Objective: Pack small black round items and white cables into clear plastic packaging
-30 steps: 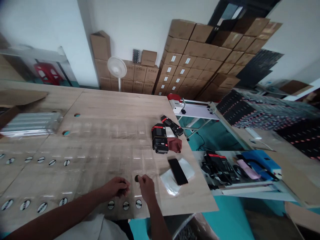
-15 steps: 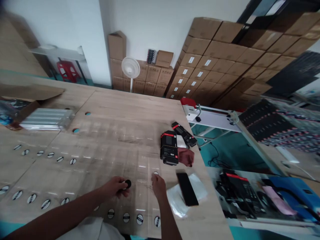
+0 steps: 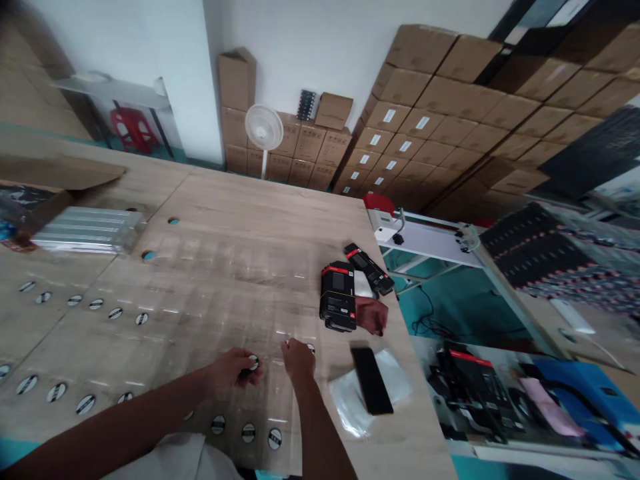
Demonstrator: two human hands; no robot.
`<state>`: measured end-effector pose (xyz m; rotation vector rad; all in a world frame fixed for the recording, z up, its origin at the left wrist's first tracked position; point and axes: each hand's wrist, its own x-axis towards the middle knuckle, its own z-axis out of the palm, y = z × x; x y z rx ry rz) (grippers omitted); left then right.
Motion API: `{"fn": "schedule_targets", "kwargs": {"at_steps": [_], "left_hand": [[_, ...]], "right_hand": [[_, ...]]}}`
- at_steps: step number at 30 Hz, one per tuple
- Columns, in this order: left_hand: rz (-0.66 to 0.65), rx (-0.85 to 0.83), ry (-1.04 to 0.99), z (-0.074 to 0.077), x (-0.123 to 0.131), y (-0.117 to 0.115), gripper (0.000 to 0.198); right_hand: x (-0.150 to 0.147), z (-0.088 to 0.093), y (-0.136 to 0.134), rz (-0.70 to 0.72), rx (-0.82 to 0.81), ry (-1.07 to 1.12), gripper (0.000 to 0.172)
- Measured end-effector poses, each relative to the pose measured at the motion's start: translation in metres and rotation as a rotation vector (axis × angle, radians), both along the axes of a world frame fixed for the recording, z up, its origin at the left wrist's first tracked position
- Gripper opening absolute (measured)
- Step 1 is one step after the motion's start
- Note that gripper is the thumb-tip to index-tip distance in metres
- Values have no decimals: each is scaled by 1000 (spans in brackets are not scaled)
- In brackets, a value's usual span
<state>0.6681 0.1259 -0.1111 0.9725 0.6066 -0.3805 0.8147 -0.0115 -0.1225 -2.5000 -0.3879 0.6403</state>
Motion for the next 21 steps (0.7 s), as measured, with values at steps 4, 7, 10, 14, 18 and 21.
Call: {"fn": "schedule_targets", "kwargs": {"at_steps": [4, 7, 10, 14, 18, 21], "left_hand": [[43, 39, 17, -5, -5, 6, 47], [65, 86, 19, -9, -4, 7, 49], [87, 132, 5, -12, -2, 5, 45], [124, 177, -2, -15, -3, 1, 39], [171, 171, 0, -17, -8, -1, 38], [223, 152, 15, -18, -15, -2, 41]], "right_hand": [[-12, -1, 5, 26, 83, 61, 41], [-33, 1, 7, 68, 172, 189, 45], [-53, 3, 10, 122, 251, 288, 41], [-62, 4, 14, 163, 299, 294, 33], [-48, 0, 17, 202, 270, 206, 31], [-27, -5, 23, 198, 213, 70, 28]]}}
